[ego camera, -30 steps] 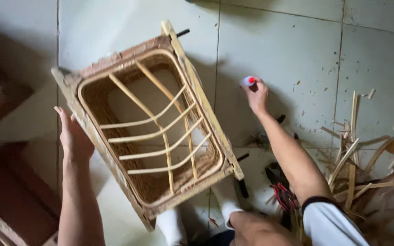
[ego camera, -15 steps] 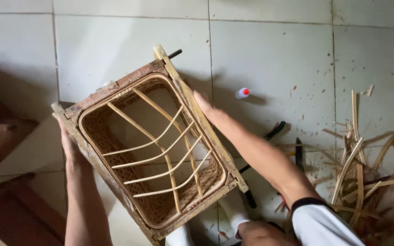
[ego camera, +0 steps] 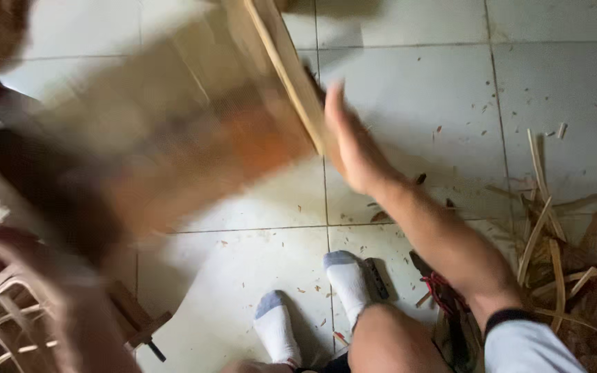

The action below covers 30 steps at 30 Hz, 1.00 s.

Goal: The person assembles a rectangular basket frame by inserting curved bamboo strips into a wooden mold, tapping them with a hammer, trimming excess with pliers, and applying glue to the joints. The person repeats this process on multiple frames.

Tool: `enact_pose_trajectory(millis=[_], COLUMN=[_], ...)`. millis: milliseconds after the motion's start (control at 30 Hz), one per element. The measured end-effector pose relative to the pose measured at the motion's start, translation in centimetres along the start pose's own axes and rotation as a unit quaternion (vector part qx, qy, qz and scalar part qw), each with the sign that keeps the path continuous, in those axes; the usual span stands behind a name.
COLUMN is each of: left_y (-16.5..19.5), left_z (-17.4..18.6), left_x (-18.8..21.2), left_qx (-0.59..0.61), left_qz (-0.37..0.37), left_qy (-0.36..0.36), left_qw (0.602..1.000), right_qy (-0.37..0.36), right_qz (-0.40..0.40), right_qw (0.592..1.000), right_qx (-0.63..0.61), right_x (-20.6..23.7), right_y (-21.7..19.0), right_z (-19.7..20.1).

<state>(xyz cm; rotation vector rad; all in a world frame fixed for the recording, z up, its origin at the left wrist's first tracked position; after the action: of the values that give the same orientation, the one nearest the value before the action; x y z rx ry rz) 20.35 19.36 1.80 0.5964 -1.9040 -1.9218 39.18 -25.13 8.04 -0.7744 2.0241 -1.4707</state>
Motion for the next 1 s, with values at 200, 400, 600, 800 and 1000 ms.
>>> enact_pose_trajectory(millis=[200,400,600,800,1000], left_y=[-14.7,-23.7,-24.2,-21.0,-10.7], left_z=[-6.6,-8.6,-8.9,-4.8,-4.3], left_x=[15.6,28.1,28.7,24.0,17.1], left_qx=[0.04,-0.182,-0.172,-0.285,-0.189], left_qz=[0.163,0.402,0.345,0.359,0.248], left_qy=[-0.08,-0.131,-0.203,-0.143,-0.037], left_qw=[0.983,0.888,0.9,0.877,0.949], right_qy=[0.078,0.111,-0.221,0.24,0.292], right_qz=[-0.112,-0.173,-0.421,-0.292,-0.166], right_qw=[0.98,0.955,0.827,0.817,0.802], right_qx=[0.142,0.215,0.301,0.434,0.494], right_x=[10.9,19.7,20.7,10.3,0.7], right_y=[13.0,20.8,20.6,9.1,8.4], right_z=[-0.2,-0.3,-1.1,14.5,12.9])
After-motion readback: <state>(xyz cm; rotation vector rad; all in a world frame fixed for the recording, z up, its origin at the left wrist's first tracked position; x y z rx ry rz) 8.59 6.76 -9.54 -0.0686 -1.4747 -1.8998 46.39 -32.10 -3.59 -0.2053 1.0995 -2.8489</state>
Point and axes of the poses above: each hand's wrist, its own x-axis away from the middle knuckle, its own z-axis out of the back of the hand, y = z × x, the point moved 9 cm from there along -x, towards the middle knuckle, and after that the axes turned 12 degrees about -y, right-handed, at the moved point
